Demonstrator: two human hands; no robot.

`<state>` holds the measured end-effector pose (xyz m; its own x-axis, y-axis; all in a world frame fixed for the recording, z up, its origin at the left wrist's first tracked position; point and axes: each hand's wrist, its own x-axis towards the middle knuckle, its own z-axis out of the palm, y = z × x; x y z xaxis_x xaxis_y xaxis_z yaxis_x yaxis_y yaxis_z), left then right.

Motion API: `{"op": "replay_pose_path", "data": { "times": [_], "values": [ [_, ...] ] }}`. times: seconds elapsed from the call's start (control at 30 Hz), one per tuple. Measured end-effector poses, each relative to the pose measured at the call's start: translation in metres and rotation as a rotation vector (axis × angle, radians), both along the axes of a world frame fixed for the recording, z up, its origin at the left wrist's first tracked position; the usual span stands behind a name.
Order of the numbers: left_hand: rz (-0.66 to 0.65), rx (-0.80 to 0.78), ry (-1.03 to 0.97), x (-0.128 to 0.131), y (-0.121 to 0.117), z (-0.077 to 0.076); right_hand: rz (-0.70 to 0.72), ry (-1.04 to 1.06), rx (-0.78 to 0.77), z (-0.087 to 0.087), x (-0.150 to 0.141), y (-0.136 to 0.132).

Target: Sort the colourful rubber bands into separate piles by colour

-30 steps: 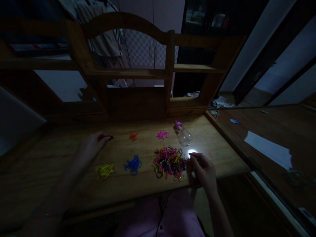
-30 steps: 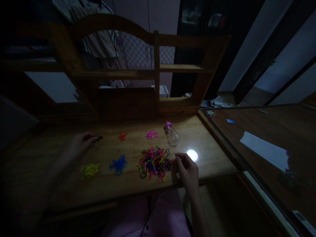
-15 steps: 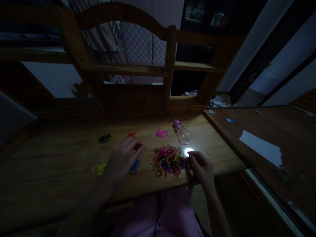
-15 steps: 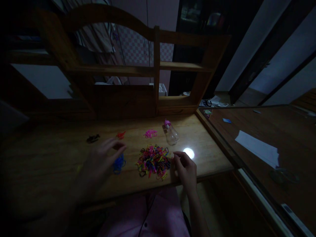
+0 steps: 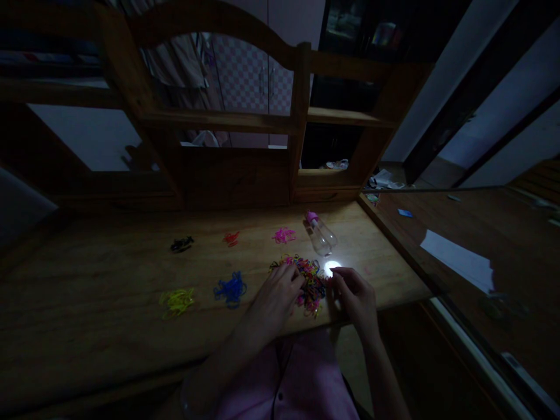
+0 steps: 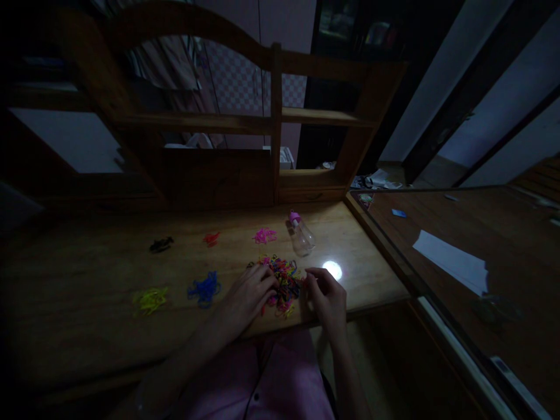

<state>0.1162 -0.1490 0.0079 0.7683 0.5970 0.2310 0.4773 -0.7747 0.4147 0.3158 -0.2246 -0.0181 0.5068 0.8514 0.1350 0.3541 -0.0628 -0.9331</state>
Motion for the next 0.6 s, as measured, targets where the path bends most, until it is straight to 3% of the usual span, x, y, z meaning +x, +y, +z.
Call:
{"op": "replay_pose_path", "data": {
  "times": [0.13, 0.33, 0.47, 0.6],
  "values": [
    [-0.016, 0.019, -0.016, 0.002, 0.004, 0.0, -0.012, 0.002, -0.005, 0.001, -0.001, 0.0],
    [0.01, -0.082, -0.126, -0.001, 0.01, 0.005, -0.002, -0.004, 0.002, 0.002, -0.001, 0.0],
    [0.08, -0.229, -0.234, -0.002, 0.014, 0.008, 0.001, -0.024, 0.009, 0.001, -0.001, 0.0],
    [0.145, -0.475, -0.407, 0.0, 0.015, 0.009, -0.008, -0.025, 0.009, 0.0, -0.001, 0.0]
  ]
}}
